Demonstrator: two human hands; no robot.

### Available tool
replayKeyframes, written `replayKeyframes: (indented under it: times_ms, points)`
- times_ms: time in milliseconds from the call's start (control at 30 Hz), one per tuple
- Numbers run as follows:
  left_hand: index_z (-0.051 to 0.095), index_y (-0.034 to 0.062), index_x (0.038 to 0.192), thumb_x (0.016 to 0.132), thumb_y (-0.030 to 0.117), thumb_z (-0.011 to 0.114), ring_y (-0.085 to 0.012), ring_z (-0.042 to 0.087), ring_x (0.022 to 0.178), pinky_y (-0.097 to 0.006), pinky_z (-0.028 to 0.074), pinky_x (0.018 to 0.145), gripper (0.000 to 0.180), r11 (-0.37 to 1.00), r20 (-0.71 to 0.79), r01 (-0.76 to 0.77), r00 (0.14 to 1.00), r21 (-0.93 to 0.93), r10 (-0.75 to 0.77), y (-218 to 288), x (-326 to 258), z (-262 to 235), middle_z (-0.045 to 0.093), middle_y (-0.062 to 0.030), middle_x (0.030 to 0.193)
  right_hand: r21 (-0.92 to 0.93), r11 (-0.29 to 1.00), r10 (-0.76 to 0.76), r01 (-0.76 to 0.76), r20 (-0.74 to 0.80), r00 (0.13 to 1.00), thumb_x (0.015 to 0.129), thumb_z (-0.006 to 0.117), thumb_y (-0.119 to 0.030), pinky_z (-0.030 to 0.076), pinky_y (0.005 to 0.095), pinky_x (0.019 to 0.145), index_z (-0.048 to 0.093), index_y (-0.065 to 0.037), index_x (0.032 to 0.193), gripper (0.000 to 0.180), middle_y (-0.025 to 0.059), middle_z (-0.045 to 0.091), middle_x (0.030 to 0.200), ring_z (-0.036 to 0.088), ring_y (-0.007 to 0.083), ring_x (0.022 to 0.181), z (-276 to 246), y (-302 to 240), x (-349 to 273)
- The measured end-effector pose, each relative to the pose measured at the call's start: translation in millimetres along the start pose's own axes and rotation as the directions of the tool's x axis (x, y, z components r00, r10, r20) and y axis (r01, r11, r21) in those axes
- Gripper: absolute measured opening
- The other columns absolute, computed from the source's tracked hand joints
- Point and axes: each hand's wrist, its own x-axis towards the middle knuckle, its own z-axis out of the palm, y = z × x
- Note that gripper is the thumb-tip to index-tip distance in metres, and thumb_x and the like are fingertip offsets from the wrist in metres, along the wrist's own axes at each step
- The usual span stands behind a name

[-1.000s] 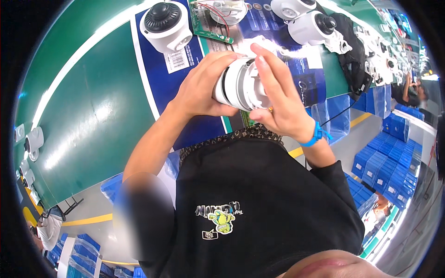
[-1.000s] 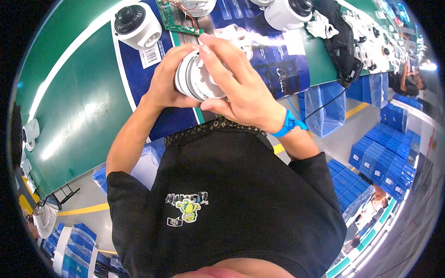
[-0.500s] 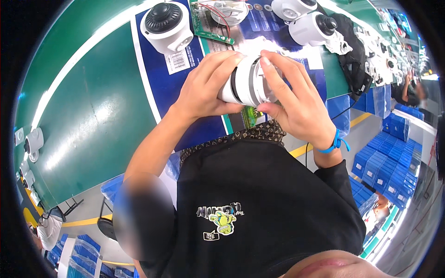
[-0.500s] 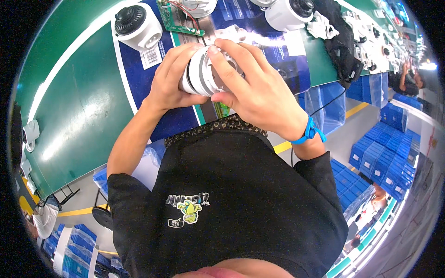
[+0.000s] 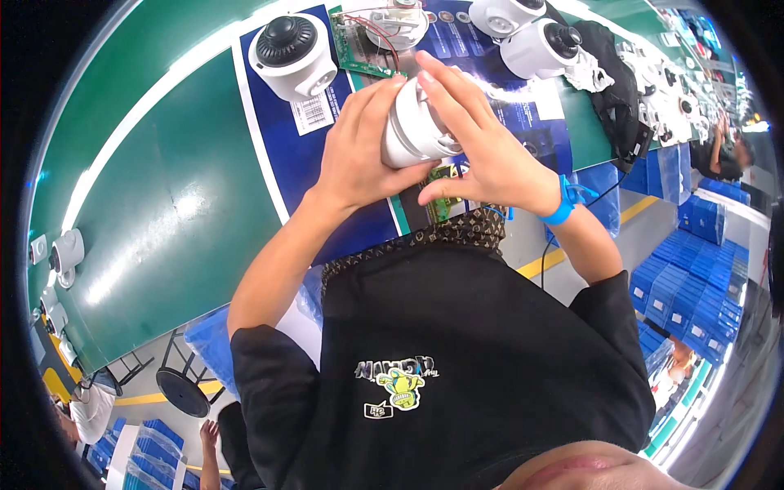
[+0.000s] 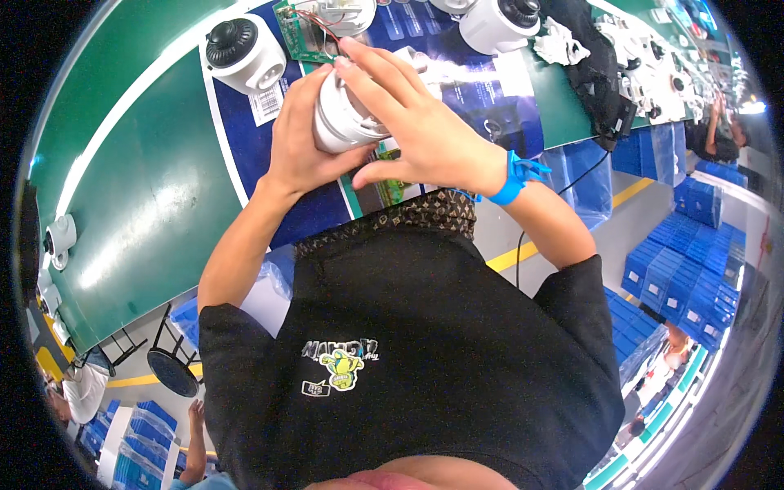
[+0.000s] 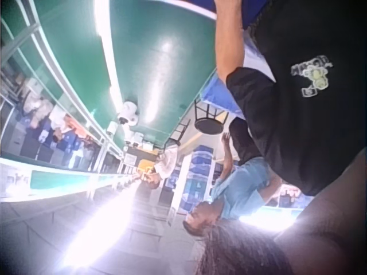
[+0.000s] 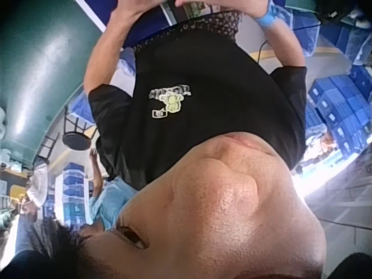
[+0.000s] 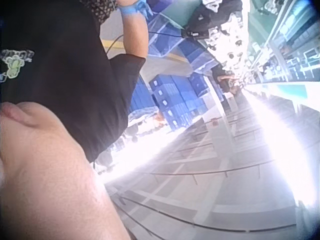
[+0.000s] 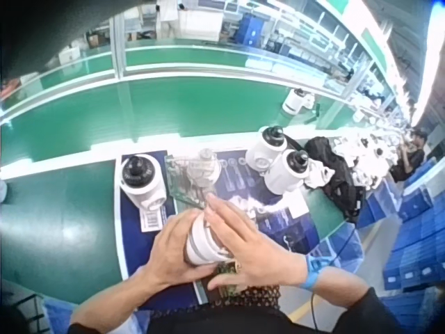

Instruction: Assembling components of security cameras on a production line.

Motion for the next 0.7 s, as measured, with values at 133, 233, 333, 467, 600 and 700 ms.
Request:
replayKeyframes:
  times_ms: [133,233,333,467,600,700]
  points:
    - [0.038,0.0036,0.132,0.059,0.024,0.083,-0.0363,0.05,0.113,-0.041,0.042,0.095,0.089,0.976,0.152,0.098,0.986,-0.196,-0.069,-0.6,6.9,-11.7,0.048,-0.0181,0.124,0.071,0.993,0.097,-0.089,-0.125,0.987,0.061,0.084,-0.033,0.026,0.0439,0.108,0.027,-0.002,0.141,0.103,0.0195,0.017,0.149,0.025,0.0383,0.134,11.3,8.4,-10.9]
    - [0.037,0.0056,0.134,0.063,0.027,0.08,-0.0346,0.049,0.115,-0.039,0.041,0.097,0.086,0.921,0.249,0.28,0.944,-0.27,-0.214,-2.7,7.3,-14.9,0.047,-0.0185,0.127,0.057,0.991,0.129,-0.121,-0.16,0.979,0.067,0.08,-0.025,0.027,0.043,0.108,0.026,0.0,0.141,0.095,0.0198,0.023,0.147,0.025,0.037,0.135,21.7,18.8,-16.3]
    - [0.038,0.0113,0.136,0.062,0.029,0.079,-0.0372,0.052,0.11,-0.04,0.046,0.091,0.086,0.976,0.281,0.102,0.959,-0.19,-0.046,-0.8,10.2,-17.5,0.048,-0.0171,0.126,0.103,0.991,0.097,-0.08,-0.167,0.981,0.068,0.079,-0.024,0.026,0.0429,0.108,0.025,0.001,0.142,0.095,0.0199,0.024,0.147,0.024,0.0362,0.136,28.8,19.0,-23.1]
    - [0.04,0.018,0.136,0.062,0.027,0.078,-0.0386,0.053,0.109,-0.041,0.048,0.087,0.084,0.94,0.455,0.285,0.873,-0.189,-0.174,9.0,17.3,-32.8,0.048,-0.0168,0.126,0.096,0.995,0.0,0.018,-0.176,0.984,0.07,0.076,-0.023,0.025,0.0446,0.109,0.017,-0.001,0.145,0.098,0.0226,0.017,0.149,0.025,0.0404,0.134,37.0,15.8,-20.3]
    - [0.038,0.0079,0.123,0.055,0.021,0.085,-0.0325,0.049,0.114,-0.04,0.041,0.094,0.084,0.917,0.262,0.169,0.962,-0.363,-0.073,4.3,4.2,-41.0,0.046,-0.0178,0.121,0.504,0.853,0.037,0.135,-0.316,0.948,0.078,0.07,-0.043,0.037,0.0486,0.101,0.012,-0.006,0.147,0.098,0.0191,0.01,0.15,0.039,0.0339,0.127,40.6,10.4,-10.2]
    - [0.019,0.0072,0.129,0.053,0.022,0.087,-0.0336,0.045,0.118,-0.045,0.04,0.096,0.103,0.814,0.157,0.281,0.96,-0.509,-0.233,14.8,-3.6,-77.9,0.043,-0.0222,0.125,0.357,0.929,0.106,0.1,-0.513,0.852,0.084,0.057,-0.052,0.045,0.0417,0.093,0.037,-0.002,0.135,0.074,0.0207,0.027,0.143,0.041,0.0319,0.123,24.3,20.8,-15.7]
